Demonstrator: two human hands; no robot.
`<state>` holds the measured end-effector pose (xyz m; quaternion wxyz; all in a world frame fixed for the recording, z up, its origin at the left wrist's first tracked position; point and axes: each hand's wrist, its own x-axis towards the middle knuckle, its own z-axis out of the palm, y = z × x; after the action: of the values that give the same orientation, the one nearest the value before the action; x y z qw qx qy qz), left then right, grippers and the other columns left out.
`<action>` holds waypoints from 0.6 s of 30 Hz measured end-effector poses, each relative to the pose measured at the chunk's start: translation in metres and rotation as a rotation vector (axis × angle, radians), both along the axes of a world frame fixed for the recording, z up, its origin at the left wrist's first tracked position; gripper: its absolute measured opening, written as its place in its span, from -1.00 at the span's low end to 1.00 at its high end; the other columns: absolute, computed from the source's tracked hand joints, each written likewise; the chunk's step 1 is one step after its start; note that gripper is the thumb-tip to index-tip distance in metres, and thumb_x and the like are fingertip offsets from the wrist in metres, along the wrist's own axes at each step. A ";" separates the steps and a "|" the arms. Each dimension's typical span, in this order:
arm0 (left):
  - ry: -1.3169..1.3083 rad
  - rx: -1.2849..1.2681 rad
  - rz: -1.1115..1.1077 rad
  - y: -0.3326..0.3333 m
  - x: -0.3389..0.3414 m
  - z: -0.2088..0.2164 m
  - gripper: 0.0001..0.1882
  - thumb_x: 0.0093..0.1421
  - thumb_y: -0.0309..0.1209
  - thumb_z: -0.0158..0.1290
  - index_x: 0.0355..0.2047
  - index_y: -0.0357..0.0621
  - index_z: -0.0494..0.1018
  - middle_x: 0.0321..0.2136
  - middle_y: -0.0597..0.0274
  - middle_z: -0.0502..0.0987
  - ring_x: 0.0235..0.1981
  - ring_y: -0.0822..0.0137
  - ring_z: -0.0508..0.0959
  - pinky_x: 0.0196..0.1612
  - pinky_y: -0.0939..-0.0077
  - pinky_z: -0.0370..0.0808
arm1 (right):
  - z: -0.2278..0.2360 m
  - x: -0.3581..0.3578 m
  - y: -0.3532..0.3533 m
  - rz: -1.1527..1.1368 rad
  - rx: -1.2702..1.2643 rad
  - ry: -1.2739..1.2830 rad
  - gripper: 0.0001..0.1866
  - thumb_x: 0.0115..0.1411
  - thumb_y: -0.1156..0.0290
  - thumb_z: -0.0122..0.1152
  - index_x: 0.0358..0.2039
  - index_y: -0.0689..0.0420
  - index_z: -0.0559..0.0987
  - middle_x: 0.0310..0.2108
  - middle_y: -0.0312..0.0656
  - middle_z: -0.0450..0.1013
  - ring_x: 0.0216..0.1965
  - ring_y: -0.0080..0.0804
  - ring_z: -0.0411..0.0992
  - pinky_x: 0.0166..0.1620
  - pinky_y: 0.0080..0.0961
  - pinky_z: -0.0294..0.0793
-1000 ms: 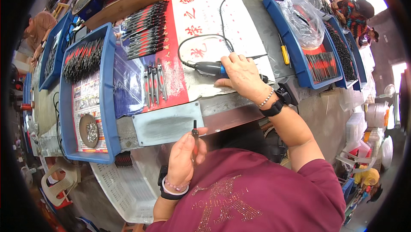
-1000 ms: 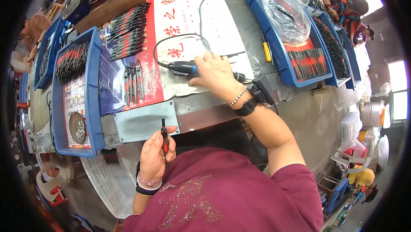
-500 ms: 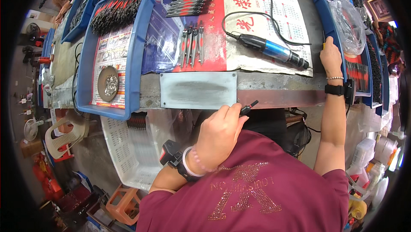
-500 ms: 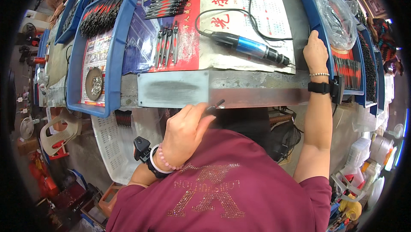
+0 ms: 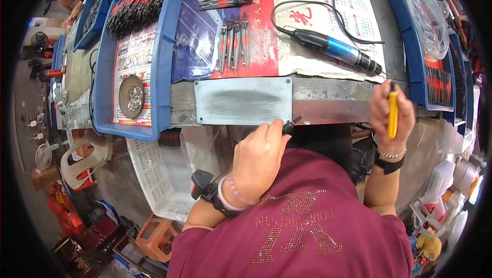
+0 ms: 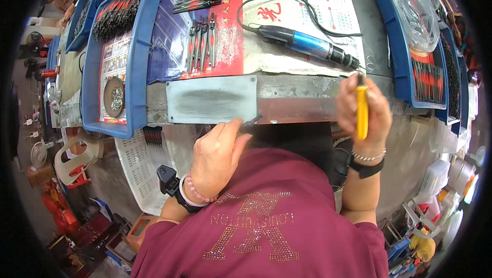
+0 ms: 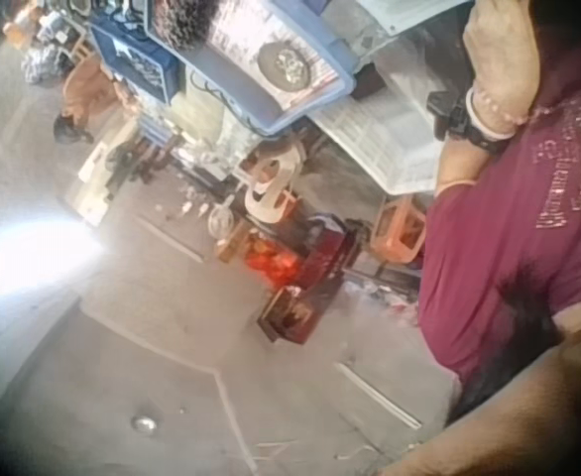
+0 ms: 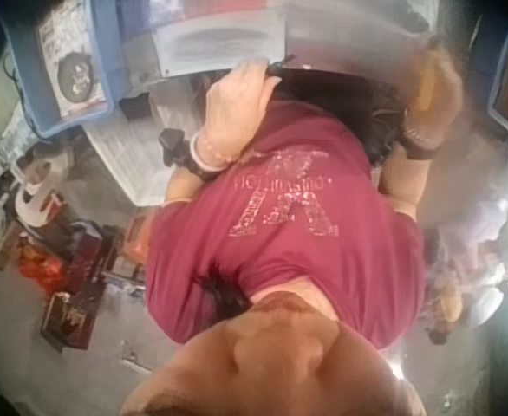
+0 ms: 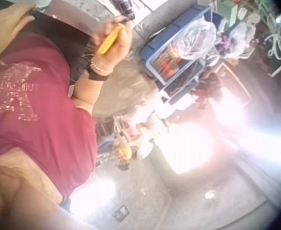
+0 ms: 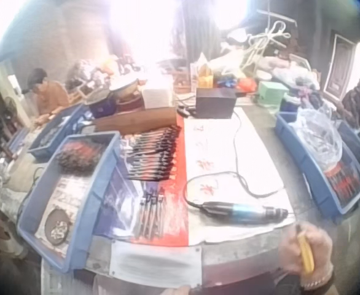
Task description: The person assembles several small metal compasses at a workbench. They use a rotary tool to grind or polish the tips of the compass legs, then place each finished unit on the table. The person also uses a screwdriver to tighten a screw on one of the compasses.
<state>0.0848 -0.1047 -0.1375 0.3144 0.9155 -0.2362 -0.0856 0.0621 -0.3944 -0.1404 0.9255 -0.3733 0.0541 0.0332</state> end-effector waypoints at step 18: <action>-0.052 -0.056 -0.039 -0.009 -0.001 0.002 -0.75 0.11 -0.42 0.19 -0.21 -0.19 0.48 -0.46 0.01 0.53 -0.46 -0.02 0.55 -0.42 0.22 0.49 | 0.001 -0.026 0.063 0.251 -0.342 0.276 -0.89 0.28 0.47 0.11 -0.22 0.19 0.42 -0.51 -0.32 0.36 -0.62 -0.75 0.18 -0.56 -0.79 0.17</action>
<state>0.0841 -0.1132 -0.1353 0.3320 0.9033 -0.2646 -0.0612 0.0364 -0.3311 -0.1392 0.8212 -0.5204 0.1380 0.1891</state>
